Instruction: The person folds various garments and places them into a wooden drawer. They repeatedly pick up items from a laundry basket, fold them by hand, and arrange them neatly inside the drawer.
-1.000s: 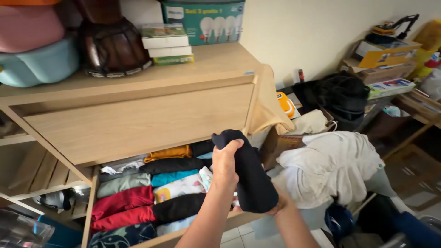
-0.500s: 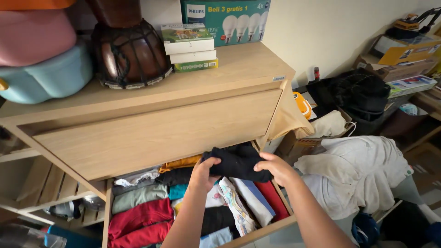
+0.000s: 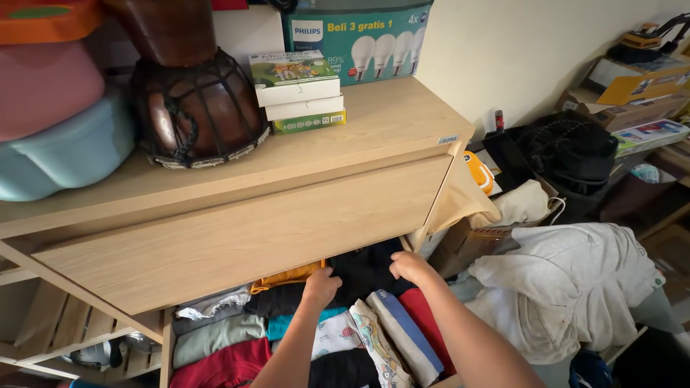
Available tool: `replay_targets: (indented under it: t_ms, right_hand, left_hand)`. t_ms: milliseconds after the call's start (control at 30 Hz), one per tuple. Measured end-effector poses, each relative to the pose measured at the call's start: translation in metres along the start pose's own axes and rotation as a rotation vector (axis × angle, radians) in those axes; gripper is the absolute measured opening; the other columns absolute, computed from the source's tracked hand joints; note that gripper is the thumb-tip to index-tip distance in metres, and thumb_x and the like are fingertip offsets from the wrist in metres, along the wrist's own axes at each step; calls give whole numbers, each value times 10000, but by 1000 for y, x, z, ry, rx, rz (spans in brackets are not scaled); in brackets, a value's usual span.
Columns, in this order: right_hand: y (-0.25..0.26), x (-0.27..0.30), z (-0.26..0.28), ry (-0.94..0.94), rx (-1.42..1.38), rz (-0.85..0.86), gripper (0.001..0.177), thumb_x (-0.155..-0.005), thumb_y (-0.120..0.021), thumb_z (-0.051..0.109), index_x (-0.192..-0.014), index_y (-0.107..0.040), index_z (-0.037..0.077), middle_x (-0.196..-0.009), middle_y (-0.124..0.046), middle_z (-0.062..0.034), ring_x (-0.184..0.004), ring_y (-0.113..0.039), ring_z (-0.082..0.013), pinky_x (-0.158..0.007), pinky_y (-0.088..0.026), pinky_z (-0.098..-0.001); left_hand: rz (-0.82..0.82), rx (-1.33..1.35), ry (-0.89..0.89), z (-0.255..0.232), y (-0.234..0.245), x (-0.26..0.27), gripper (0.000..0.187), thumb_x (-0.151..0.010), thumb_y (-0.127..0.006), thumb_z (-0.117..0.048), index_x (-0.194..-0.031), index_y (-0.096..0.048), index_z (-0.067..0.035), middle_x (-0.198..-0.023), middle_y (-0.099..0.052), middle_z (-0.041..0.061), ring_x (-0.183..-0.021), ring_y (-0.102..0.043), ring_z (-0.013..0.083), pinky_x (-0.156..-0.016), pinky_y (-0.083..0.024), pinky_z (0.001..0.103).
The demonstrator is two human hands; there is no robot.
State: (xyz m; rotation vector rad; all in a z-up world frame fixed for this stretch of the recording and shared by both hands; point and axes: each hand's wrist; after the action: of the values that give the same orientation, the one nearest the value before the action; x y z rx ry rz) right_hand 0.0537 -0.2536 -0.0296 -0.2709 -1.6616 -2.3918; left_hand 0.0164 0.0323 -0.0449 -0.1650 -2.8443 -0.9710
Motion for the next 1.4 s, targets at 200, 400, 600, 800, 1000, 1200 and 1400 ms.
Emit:
replay_targets:
  t_ms: [200, 400, 600, 800, 1000, 1200, 1400]
  right_hand:
    - [-1, 21, 39, 32, 176, -118, 273, -853, -588, 163, -1050, -774, 192, -1089, -718, -125, -1027, -659, -367, -831, -541, -479]
    - [-4, 83, 81, -2, 201, -295, 373, -860, -604, 141, -1191, -720, 266, -1214, -639, -54, -1250, -525, -372, -935, -444, -626]
    - [-8, 75, 60, 185, 53, -459, 414, -836, -579, 87, -1194, -722, 239, -1282, -633, -90, -1211, -544, -362, -1013, -412, -538]
    - [-17, 75, 57, 142, 360, -595, 499, -847, -582, 138, -1344, -579, 190, -1321, -577, -187, -1284, -511, -363, -1058, -375, -541]
    - [6, 114, 66, 138, 190, -462, 441, -1020, -519, 397, -1394, -534, 163, -1370, -563, -216, -1280, -514, -416, -1062, -385, -544]
    - [50, 186, 41, 223, -59, -670, 455, -959, -605, 316, -1338, -584, 65, -1196, -652, -201, -1162, -605, -392, -977, -441, -554]
    - [80, 272, -142, -99, -206, -759, 232, -963, -512, 169, -1068, -677, 46, -979, -713, -229, -930, -681, -432, -832, -519, -547]
  left_hand:
    - [-22, -303, -77, -26, 16, 10, 359, -817, -665, -254, -1107, -703, -45, -1168, -692, 214, -1125, -642, 390, -977, -523, 460]
    - [-244, -329, -532, -57, -5, 54, 450, -800, -564, -50, -1240, -660, -70, -1234, -683, 159, -1144, -630, 367, -949, -526, 459]
    - [47, -561, -233, -68, -2, 53, 325, -894, -550, -203, -1162, -677, -70, -1245, -681, 123, -1230, -604, 320, -1043, -493, 414]
    - [191, -661, -75, -88, 3, 72, 742, -914, -609, -497, -1524, -346, -167, -1553, -396, 120, -1439, -381, 371, -1209, -280, 514]
    - [352, -760, 93, -118, 16, 94, 911, -893, -573, -679, -1633, -116, -405, -1729, -79, 81, -1548, -207, 425, -1233, -153, 635]
    - [218, -855, -119, -171, 7, 89, 931, -861, -576, -739, -1573, -337, -188, -1645, -312, 151, -1454, -418, 373, -1220, -229, 569]
    - [367, -281, -429, -259, -114, 143, 611, -937, -527, -571, -1301, -648, -96, -1246, -708, 166, -1199, -650, 300, -1095, -381, 486]
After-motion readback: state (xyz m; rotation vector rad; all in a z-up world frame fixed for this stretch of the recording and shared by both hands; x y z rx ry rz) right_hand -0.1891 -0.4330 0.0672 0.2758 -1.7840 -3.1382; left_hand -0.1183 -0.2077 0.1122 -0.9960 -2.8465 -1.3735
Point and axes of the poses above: each hand's wrist, its own x-axis away from the middle knuckle, its own y-axis out of the back of the hand, z = x × y
